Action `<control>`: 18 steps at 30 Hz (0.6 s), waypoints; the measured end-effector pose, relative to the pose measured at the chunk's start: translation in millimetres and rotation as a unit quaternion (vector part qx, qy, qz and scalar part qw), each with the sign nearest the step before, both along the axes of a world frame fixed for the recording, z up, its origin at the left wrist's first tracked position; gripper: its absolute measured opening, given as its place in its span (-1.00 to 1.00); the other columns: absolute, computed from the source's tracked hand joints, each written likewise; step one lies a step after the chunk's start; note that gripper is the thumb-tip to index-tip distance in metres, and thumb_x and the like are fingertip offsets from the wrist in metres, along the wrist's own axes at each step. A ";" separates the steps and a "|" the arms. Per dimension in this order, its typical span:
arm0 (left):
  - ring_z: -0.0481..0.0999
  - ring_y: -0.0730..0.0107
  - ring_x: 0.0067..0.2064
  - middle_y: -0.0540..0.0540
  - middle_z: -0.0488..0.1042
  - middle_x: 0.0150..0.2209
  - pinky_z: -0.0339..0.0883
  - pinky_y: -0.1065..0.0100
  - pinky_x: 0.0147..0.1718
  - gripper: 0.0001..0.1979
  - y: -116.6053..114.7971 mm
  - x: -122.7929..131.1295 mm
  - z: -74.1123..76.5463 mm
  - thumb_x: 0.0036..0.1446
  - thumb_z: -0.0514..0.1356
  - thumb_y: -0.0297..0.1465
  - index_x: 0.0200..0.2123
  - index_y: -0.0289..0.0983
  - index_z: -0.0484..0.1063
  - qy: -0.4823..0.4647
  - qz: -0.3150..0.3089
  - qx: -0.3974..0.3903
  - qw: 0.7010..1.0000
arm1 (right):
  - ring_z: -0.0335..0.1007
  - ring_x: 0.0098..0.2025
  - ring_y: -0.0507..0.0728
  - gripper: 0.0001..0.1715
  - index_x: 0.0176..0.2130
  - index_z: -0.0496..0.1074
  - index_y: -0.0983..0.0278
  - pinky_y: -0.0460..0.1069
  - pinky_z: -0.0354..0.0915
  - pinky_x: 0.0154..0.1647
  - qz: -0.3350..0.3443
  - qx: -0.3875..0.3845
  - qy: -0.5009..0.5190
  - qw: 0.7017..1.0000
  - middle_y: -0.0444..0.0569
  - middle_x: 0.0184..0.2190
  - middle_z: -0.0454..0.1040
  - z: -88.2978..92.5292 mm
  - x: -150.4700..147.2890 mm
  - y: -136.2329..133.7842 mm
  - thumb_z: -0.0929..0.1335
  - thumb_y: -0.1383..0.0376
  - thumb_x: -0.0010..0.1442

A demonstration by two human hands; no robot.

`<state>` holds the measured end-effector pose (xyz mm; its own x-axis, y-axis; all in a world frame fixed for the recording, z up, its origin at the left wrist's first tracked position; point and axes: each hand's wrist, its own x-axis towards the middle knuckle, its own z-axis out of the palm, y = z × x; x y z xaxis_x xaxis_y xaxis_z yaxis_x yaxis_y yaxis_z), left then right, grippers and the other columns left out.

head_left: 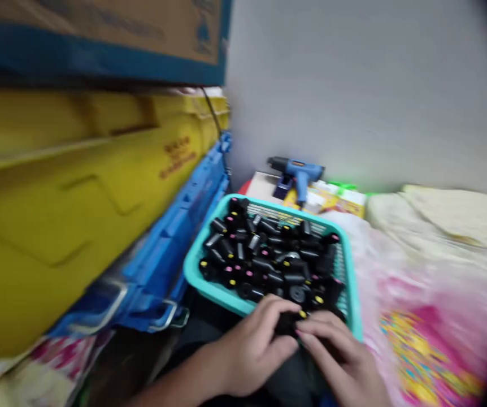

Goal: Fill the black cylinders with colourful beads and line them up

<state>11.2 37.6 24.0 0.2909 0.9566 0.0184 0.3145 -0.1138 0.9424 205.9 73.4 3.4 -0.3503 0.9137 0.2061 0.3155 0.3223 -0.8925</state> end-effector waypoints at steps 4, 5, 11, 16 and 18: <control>0.29 0.28 0.19 -0.14 0.27 0.15 0.21 0.24 0.19 -0.66 0.9 -11.7 -14.0 0.34 -0.04 -0.36 0.16 -0.13 0.11 -0.004 -0.011 0.029 1.000 | 0.44 -0.31 0.06 -0.91 -0.34 0.61 0.10 -0.10 0.36 -0.26 -0.015 -0.099 0.072 0.992 -0.11 -0.41 0.50 13.7 -23.5 0.6 0.43 0.25 0.15; 0.29 0.29 0.19 -0.12 0.26 0.15 0.21 0.26 0.19 -0.65 0.5 -12.5 -17.2 0.34 -0.05 -0.37 0.17 -0.09 0.09 -0.005 -0.013 0.043 0.999 | 0.43 -0.31 0.05 -0.92 -0.33 0.61 0.09 -0.10 0.35 -0.25 -0.018 -0.119 0.091 0.989 -0.12 -0.41 0.49 13.4 -28.2 0.7 0.44 0.26 0.14; 0.29 0.31 0.17 -0.11 0.25 0.12 0.25 0.32 0.15 -0.61 -1.9 -17.4 -18.8 0.34 -0.06 -0.43 0.19 -0.05 0.01 0.004 -0.010 0.107 0.994 | 0.31 -0.33 -0.02 -0.97 -0.36 0.55 0.17 -0.14 0.25 -0.25 0.004 -0.216 0.184 0.959 -0.17 -0.42 0.40 10.2 -42.0 -1.8 0.48 0.27 0.11; 0.32 0.27 0.11 -0.14 0.25 0.09 0.29 0.29 0.10 -0.63 -4.4 -20.0 -14.1 0.34 -0.08 -0.41 0.19 -0.08 0.06 -0.029 -0.030 0.124 0.991 | 0.11 -0.50 -0.08 -0.64 -0.34 0.27 0.19 -0.22 0.15 -0.51 0.041 -0.356 0.349 0.866 -0.27 -0.49 0.21 10.3 -55.6 -4.8 0.53 0.27 0.01; 0.33 0.26 0.09 -0.14 0.25 0.10 0.30 0.29 0.07 -0.63 -6.6 -20.4 -14.4 0.34 -0.09 -0.40 0.18 -0.07 0.08 -0.050 -0.034 0.114 0.992 | 0.06 -0.54 -0.10 -0.55 -0.38 0.19 0.20 -0.24 0.10 -0.59 0.061 -0.376 0.383 0.842 -0.29 -0.50 0.17 9.8 -60.7 -5.3 0.54 0.27 -0.02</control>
<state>-9.2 31.0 9.6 0.3395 0.9029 0.2636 0.2047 -0.3444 0.9162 145.2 68.0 13.3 -0.4778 0.8538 -0.2066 -0.4400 -0.4361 -0.7850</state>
